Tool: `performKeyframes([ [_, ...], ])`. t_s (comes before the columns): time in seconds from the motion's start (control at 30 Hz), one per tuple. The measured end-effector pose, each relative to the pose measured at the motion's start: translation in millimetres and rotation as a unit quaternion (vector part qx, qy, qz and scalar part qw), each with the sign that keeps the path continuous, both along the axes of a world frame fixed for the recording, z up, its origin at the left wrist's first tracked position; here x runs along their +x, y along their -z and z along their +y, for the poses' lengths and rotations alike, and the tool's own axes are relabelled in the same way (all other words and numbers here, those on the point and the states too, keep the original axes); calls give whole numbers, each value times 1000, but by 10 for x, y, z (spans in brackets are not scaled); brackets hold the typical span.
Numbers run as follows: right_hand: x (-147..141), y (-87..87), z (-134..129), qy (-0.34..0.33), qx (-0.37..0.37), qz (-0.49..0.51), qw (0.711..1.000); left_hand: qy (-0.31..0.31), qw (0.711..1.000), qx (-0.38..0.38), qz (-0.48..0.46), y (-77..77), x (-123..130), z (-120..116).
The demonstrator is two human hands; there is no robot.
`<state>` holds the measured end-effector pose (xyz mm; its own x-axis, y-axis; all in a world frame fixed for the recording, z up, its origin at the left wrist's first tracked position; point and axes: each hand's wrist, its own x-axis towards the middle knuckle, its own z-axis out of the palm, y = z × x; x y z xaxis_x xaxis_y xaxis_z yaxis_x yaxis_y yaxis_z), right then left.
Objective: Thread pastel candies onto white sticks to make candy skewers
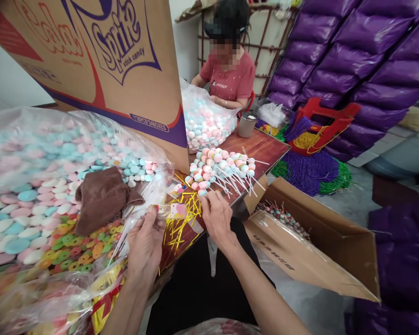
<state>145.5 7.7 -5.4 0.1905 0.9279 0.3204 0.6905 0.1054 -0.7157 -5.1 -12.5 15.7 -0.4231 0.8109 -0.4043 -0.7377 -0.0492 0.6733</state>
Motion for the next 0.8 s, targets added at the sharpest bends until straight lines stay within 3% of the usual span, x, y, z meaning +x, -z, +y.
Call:
performKeyframes([
  [0.1,49,107,141,51,3,-127,991,-11,1000,2,-22,-44,-14,40],
  [0.17,64,175,189,47,0,-141,989,-18,999,-1,-34,-71,-23,66],
  [0.37,149,206,-10,10,73,14,997,-20,999,0,-49,0,-131,157],
  [0.57,283,133,-418,-81,72,113,988,-41,998,10,-49,86,-273,274],
  [0.8,346,-22,-535,-152,88,117,977,-39,998,-17,-44,96,-320,314],
])
